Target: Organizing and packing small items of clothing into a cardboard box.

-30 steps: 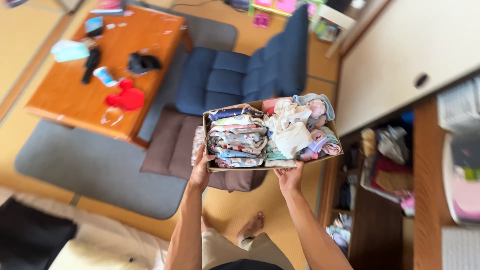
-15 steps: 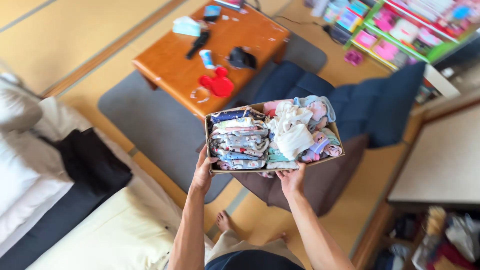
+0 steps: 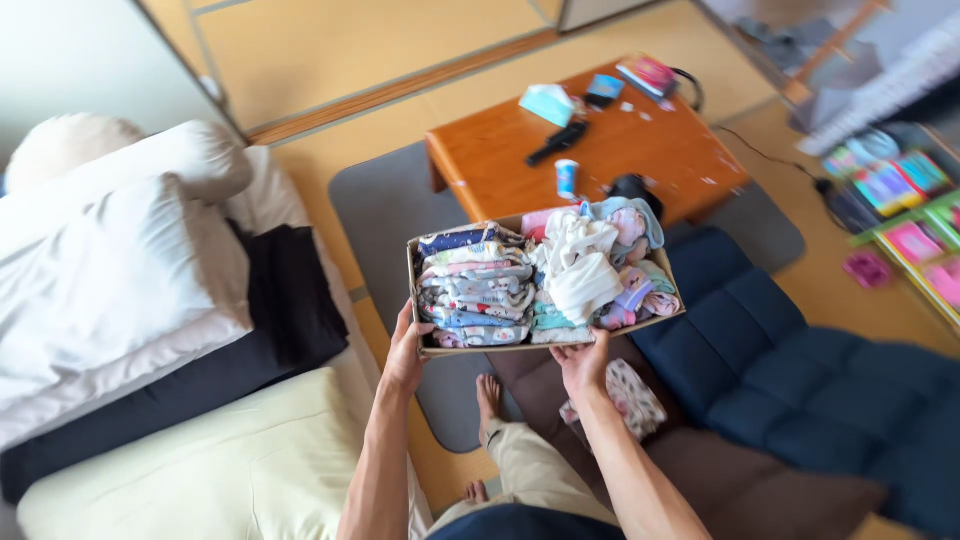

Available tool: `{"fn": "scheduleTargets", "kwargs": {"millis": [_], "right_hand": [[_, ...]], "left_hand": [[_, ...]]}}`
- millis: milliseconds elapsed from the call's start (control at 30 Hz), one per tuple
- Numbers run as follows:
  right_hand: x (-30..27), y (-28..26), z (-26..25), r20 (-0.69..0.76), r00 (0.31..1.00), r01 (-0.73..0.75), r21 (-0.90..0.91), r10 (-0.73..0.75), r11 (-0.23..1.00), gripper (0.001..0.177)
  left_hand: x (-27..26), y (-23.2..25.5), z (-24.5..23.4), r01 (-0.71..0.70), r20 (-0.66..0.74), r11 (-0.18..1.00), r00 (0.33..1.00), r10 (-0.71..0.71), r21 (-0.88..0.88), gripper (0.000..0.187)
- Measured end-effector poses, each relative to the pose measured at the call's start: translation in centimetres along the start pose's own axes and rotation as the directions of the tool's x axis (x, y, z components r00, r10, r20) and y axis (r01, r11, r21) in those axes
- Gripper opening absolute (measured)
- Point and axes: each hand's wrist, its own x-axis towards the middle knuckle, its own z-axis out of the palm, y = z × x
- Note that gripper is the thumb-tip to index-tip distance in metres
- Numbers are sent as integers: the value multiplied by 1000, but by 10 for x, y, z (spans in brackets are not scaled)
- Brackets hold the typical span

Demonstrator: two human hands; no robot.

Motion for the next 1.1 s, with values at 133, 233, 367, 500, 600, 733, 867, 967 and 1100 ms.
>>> {"fn": "scheduleTargets", "kwargs": {"millis": [133, 233, 367, 500, 600, 733, 867, 967, 1100], "right_hand": [[58, 1, 61, 107, 994, -35, -27, 38, 999, 43], [93, -6, 113, 87, 989, -107, -121, 117, 987, 49], [153, -2, 173, 164, 972, -146, -125, 165, 981, 52], [191, 3, 232, 175, 967, -159, -146, 184, 976, 55], [225, 15, 274, 184, 962, -162, -211, 202, 964, 56], [271, 36, 326, 214, 948, -183, -242, 236, 953, 53], [331, 69, 378, 216, 944, -190, -258, 248, 947, 48], [370, 91, 414, 243, 932, -201, -270, 268, 942, 43], [439, 127, 449, 203, 938, -236, -221, 281, 946, 36]], "left_hand": [[43, 33, -11, -66, -57, 998, 996, 65, -16, 83], [74, 58, -13, -4, -189, 999, 982, -6, -53, 82], [115, 94, -19, -118, -195, 988, 976, 97, -98, 83], [143, 136, -19, -109, -272, 990, 959, 82, -86, 83], [176, 160, -33, -171, -283, 978, 950, 132, -120, 84], [227, 192, -59, -153, -343, 983, 933, 109, -104, 83], [292, 233, -94, -175, -325, 972, 938, 117, -157, 81], [355, 237, -141, -259, -300, 957, 930, 211, -132, 79], [422, 259, -181, -338, -213, 914, 932, 293, -225, 79]]}}
